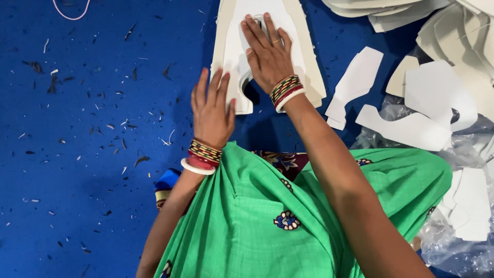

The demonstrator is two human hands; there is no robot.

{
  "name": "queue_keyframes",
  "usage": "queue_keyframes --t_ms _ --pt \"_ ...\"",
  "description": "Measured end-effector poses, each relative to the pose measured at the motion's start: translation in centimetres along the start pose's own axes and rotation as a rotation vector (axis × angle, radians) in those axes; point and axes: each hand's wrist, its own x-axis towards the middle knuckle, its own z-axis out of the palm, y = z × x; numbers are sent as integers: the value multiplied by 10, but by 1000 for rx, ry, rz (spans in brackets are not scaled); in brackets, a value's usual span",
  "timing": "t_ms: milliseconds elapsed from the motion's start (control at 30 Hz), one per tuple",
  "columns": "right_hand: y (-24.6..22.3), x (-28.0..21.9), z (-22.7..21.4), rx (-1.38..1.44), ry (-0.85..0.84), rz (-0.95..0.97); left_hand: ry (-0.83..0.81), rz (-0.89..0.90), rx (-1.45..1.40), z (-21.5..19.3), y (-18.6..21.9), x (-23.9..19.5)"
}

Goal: The person sorts and stacks cut shoe upper components while sitting on the floor workspace.

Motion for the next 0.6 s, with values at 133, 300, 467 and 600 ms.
queue_keyframes --t_ms 133,300,467,600 --pt "9 4 3 169 -31 24 -88 115 113 9 12 14" --pt "30 16 34 275 14 55 -333 48 197 -34 35 38" --pt "69 32 37 1360 154 177 -58 1 -141 7 6 74" --pt "77 15 -25 1155 296 296 88 290 -61 47 4 94"
